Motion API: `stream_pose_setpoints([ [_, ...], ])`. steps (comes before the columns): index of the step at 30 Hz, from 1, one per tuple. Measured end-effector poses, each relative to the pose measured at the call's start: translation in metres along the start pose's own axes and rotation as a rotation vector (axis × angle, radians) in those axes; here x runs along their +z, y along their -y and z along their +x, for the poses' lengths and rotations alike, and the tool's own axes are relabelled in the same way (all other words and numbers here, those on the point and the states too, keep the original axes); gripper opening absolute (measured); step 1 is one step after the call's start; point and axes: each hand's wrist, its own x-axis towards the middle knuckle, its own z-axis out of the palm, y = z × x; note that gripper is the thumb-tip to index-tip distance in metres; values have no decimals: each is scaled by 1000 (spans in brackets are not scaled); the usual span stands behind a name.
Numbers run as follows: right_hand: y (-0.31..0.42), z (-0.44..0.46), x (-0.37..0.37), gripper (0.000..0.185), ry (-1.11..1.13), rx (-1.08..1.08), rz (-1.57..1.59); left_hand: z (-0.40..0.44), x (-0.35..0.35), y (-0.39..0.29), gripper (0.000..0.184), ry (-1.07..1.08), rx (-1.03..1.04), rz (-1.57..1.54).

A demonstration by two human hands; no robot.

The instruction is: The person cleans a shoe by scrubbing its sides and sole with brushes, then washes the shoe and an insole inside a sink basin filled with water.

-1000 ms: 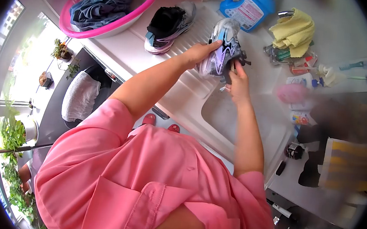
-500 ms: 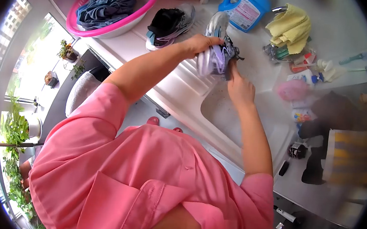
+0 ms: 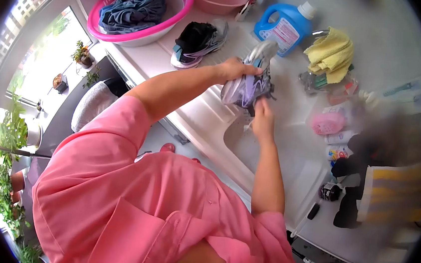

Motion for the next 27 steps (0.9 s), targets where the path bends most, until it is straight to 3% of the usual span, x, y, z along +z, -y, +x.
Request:
stream_pose_setpoints([
  [1,13,-23,-2,37,87,111,253,-1,-8,-9,51,55,36,-100],
  [5,36,-14,-5,30,76,78,494,3,-10,-1,58,221,68,-290],
  [6,38,0,-13,27,15,116,575,1,4,12,64,227,66,-295],
  [7,33,14,-18,19,98,97,678,-14,18,13,69,126,140,-283],
  [9,20,20,-16,17,111,168,689,-2,5,17,60,253,-11,-238],
  [11,44,-4,-10,21,72,165,686,-2,-1,12,60,167,-4,-174],
  [13,40,-30,-12,31,322,189,924,-13,-10,-20,62,184,12,-257],
  [14,37,-38,-8,37,349,137,874,-2,-20,-19,68,240,63,-374],
  [15,43,-32,-11,37,350,137,871,-12,-16,-28,70,195,59,-294],
  [17,61,-15,-15,35,145,121,705,-29,7,-18,73,91,130,-203],
  [19,64,-5,-22,31,172,59,667,-23,6,-10,78,152,169,-238],
  [22,64,-25,-15,42,143,118,652,-23,-6,-14,82,158,126,-257],
  [23,51,-37,-18,41,260,87,687,-23,-9,-23,79,138,149,-328],
  [25,52,-49,-15,40,286,-19,625,-21,-20,-35,77,159,121,-259],
  [27,68,-24,-21,34,92,63,488,-24,2,-18,77,111,157,-284],
])
